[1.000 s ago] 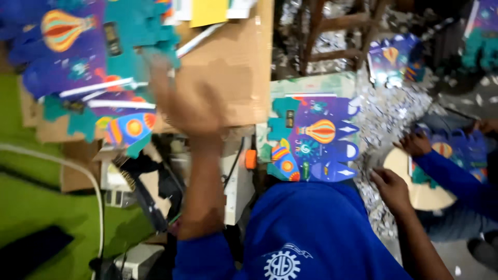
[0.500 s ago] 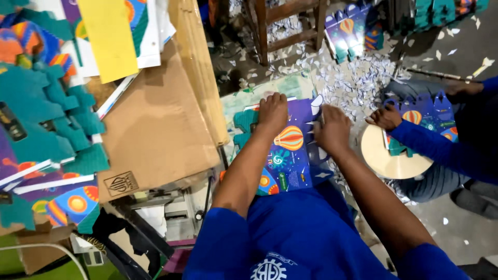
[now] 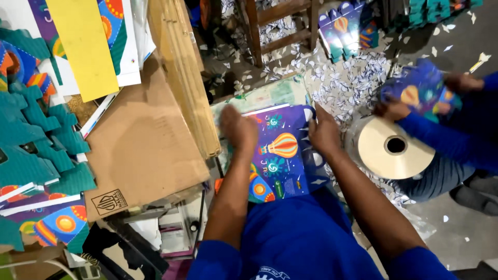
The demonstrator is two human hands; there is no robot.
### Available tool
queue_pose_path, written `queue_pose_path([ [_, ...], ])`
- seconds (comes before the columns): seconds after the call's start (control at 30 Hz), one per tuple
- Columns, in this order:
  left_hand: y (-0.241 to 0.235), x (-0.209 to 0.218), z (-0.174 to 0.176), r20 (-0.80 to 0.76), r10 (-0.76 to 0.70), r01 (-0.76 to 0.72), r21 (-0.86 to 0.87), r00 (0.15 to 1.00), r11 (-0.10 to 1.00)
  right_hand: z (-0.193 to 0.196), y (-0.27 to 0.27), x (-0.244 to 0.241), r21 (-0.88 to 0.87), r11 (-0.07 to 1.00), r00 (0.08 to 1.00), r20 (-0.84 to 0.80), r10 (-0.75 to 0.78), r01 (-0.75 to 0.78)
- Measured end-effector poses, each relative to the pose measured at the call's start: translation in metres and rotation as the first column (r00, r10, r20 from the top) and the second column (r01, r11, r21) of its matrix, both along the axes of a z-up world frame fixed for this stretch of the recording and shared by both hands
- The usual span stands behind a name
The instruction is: The person assembles and stacks printed cardboard gift boxes by removing scrap pieces and folding them.
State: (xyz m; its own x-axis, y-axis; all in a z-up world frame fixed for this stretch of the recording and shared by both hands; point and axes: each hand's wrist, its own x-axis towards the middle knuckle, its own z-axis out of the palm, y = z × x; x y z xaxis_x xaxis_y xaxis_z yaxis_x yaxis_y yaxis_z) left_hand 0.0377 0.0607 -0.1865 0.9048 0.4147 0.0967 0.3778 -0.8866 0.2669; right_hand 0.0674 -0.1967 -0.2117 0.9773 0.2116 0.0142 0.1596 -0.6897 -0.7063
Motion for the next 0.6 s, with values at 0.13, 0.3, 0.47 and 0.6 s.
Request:
queue_pose_path([
  [0.13,0.033,-0.041,-0.039,-0.072,0.260,-0.270,-0.268,0.963,0.925,0.000,0.016,-0.011,0.041,0.996,0.996,0.043,-0.076,0.074],
  [0.3,0.037,-0.036,-0.038,-0.029,0.232,-0.227,-0.351,0.972,0.908,0.017,0.019,-0.007,-0.014,0.998,0.998,-0.019,-0.056,0.056],
  [0.47,0.020,-0.017,-0.008,-0.272,0.186,-0.257,-0.255,0.944,0.932,0.023,0.012,-0.002,-0.094,0.996,1.000,0.000,0.012,-0.012],
  [0.6,-0.009,0.008,-0.020,0.072,-0.305,0.298,0.099,0.950,0.950,0.016,0.012,-0.007,-0.126,0.992,1.000,0.008,-0.004,0.005],
])
